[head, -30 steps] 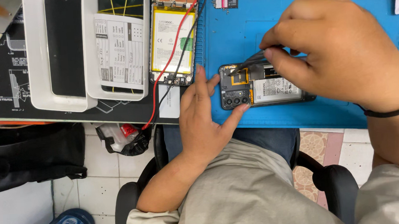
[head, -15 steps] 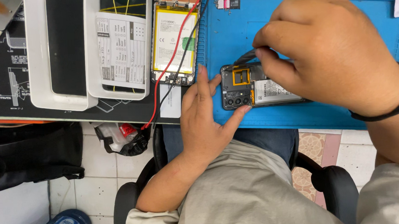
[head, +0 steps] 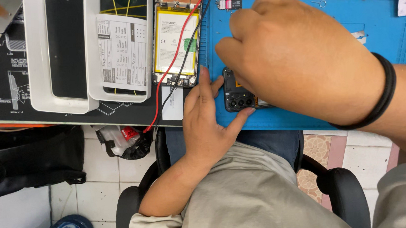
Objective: The person uses a blue electric screwdriver to remove screws from the back of a disassembled smartphone. They then use a metal prying tool to lift and separate internal components, including the battery and camera module, while working on a blue anti-static mat.
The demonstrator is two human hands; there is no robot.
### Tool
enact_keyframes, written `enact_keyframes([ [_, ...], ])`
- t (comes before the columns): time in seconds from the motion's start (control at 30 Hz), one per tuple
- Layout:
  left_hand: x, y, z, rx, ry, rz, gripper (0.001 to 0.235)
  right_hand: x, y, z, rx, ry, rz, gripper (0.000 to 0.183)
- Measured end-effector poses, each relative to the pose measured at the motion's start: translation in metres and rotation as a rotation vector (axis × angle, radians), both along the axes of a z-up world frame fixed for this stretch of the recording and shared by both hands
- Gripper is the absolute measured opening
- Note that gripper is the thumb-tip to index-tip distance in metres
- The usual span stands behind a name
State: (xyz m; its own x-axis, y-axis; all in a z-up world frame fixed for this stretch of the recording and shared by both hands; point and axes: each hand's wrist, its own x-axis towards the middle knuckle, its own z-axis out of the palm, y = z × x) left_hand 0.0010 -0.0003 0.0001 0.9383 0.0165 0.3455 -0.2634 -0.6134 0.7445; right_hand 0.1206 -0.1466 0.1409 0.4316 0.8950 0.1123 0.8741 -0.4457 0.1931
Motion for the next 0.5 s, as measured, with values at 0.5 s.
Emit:
enact_keyframes([
  [0.5, 0.001, -0.001, 0.002, 0.022, 0.011, -0.002, 0.111, 0.012, 0.008, 0.011, 0.049, 0.086, 0.075, 0.024],
])
